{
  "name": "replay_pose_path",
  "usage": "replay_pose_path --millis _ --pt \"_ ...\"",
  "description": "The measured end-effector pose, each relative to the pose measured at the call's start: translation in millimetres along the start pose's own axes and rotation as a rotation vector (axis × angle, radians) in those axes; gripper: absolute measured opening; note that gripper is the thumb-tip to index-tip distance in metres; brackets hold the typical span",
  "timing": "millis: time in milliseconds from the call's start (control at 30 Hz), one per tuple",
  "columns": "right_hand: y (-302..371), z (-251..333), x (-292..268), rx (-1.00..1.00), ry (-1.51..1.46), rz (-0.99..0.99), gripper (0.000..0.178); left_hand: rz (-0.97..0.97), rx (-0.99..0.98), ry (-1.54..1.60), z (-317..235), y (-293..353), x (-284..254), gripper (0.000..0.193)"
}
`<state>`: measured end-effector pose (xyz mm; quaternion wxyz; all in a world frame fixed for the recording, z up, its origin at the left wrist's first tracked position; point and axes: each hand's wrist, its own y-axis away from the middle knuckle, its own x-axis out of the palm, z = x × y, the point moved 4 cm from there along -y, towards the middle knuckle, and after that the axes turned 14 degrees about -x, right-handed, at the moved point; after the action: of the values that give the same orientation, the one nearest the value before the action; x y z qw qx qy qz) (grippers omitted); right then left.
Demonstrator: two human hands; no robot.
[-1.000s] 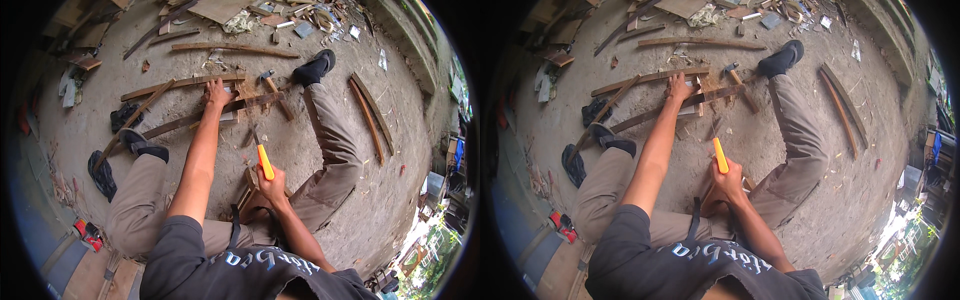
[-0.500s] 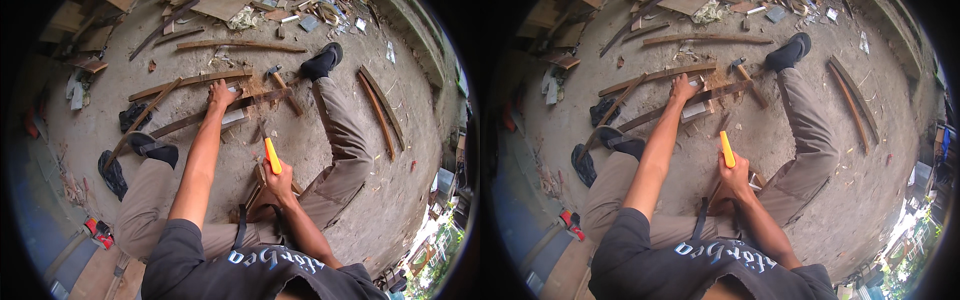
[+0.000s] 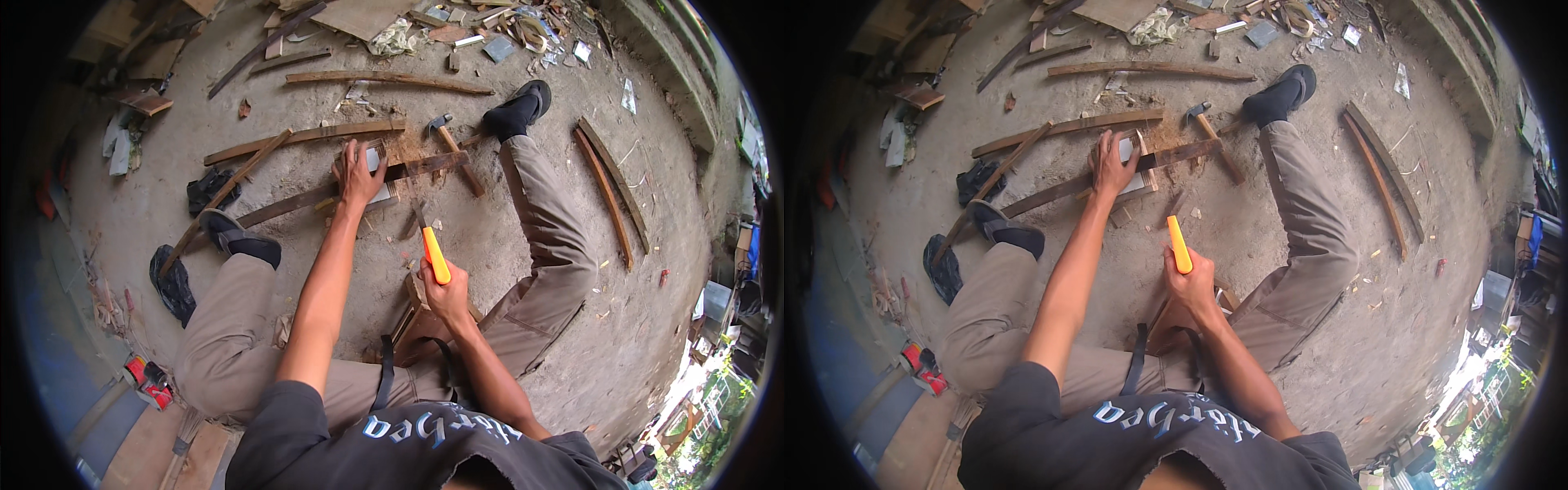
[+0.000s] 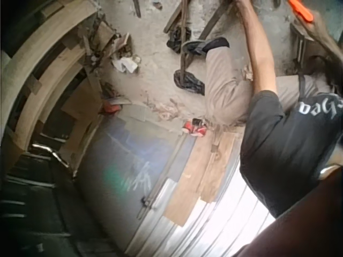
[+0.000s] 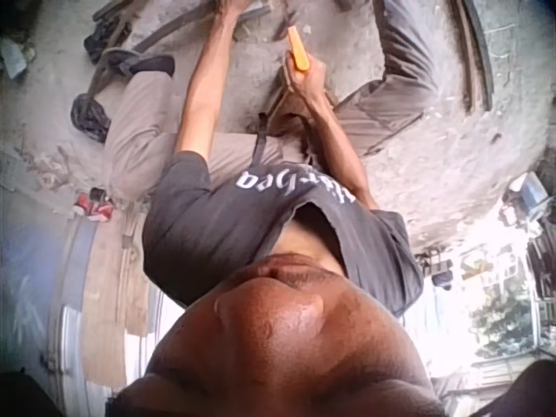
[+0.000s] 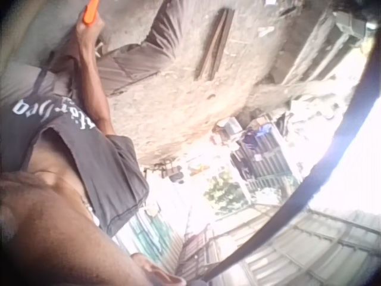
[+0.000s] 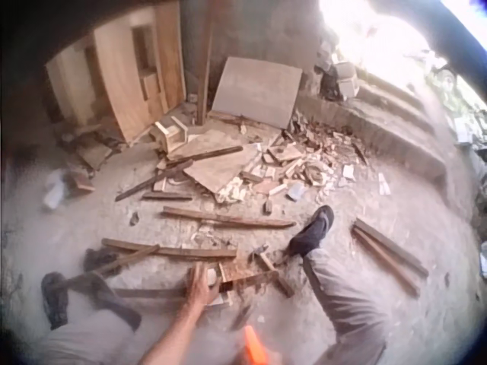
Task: The person uses a hand saw to cut a wooden plank. They hold the plank with one hand and saw with the other, working on the floor in a cluttered workshop.
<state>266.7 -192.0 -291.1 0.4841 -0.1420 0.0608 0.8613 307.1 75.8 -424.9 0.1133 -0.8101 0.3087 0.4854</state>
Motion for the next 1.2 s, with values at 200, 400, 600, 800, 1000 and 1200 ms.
replay_pose_path --millis 200,400,600,800,1000,1200 --pt "-6 16 -1 0.06 0.079 0.062 0.032 -0.132 0.245 0.027 1 56 10 0.047" --pt "60 38 -14 0.075 0.085 0.095 0.031 0.012 0.175 -0.107 -2 47 9 0.043" --pt "46 37 -17 0.009 0.194 0.056 0.028 0.114 0.091 -0.155 -7 45 4 0.037" --pt "-7 18 11 0.043 0.093 -0.012 0.033 0.204 -0.057 -0.303 -27 45 4 0.045" --pt "81 24 -19 0.041 0.078 0.033 0.026 0.287 -0.086 -0.344 -28 43 -4 0.049" --pt "-25 15 13 0.032 0.147 0.005 0.033 0.24 -0.032 -0.339 -39 43 0 0.046"
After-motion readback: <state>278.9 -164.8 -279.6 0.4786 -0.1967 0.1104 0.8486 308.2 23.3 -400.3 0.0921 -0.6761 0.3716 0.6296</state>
